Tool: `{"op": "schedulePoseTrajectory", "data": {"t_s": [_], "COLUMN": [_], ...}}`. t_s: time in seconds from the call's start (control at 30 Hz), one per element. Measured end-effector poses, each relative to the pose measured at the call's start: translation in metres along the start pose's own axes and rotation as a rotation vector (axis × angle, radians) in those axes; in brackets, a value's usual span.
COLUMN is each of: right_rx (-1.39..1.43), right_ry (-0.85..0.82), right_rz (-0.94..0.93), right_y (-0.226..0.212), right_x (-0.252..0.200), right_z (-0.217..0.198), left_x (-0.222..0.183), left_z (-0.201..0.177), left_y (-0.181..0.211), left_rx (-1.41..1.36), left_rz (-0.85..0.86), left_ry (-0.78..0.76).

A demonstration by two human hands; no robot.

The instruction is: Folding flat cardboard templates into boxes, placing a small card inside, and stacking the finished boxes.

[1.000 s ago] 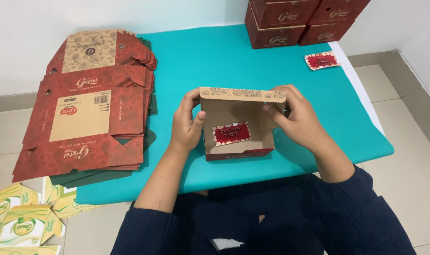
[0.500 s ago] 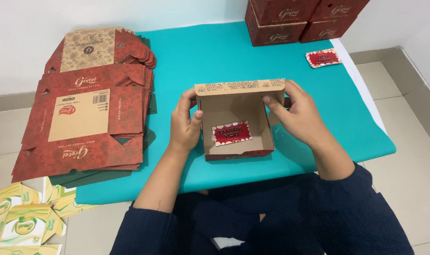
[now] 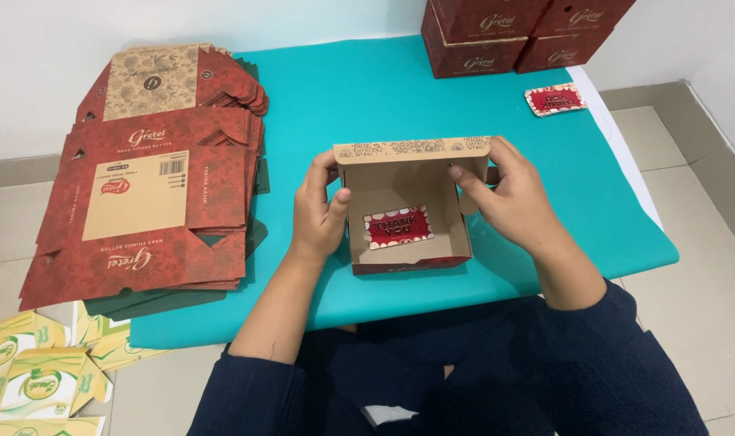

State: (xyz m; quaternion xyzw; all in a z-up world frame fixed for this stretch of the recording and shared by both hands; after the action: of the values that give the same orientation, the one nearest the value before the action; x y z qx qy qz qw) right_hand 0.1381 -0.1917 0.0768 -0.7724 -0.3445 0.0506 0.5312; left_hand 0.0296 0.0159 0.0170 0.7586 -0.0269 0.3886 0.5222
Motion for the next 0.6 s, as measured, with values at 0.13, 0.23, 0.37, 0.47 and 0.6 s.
{"op": "schedulePoseTrajectory", "data": {"t_s": [0.13, 0.23, 0.37, 0.47, 0.6], "right_rx": [-0.023, -0.033, -0.094, -0.183, -0.294], "right_ry": [-0.006, -0.005, 0.003, 0.036, 0.128], "right_rz": [-0.021, -0.024, -0.066, -0.141, -0.273], "right_y": [-0.002, 0.004, 0.015, 0.017, 0.012], "right_x": [-0.001, -0.002, -0.006, -0.008, -0.007], "right_z": [0.000, 0.000, 0.002, 0.003, 0.001], "left_x": [0.002, 0.002, 0.001, 0.004, 0.008], "left_z": [0.000, 0.001, 0.001, 0.001, 0.003], "left_y": [0.001, 0.004, 0.004, 0.011, 0.013], "left_rx": [0.003, 0.002, 0.008, 0.007, 0.090], "left_rz": [0.003, 0.020, 0.028, 0.051, 0.108], "left_ry": [0.001, -0.001, -0.016, -0.039, -0.076]}}
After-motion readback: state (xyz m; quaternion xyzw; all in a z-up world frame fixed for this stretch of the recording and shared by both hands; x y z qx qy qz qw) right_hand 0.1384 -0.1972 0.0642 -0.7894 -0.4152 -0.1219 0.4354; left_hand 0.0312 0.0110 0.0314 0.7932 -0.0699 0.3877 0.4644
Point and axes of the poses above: each hand's wrist, its own x-axis towards the middle knuckle, its own z-axis out of the palm, y = z × x, the point moved 4 cm from there along x, towards the middle knuckle
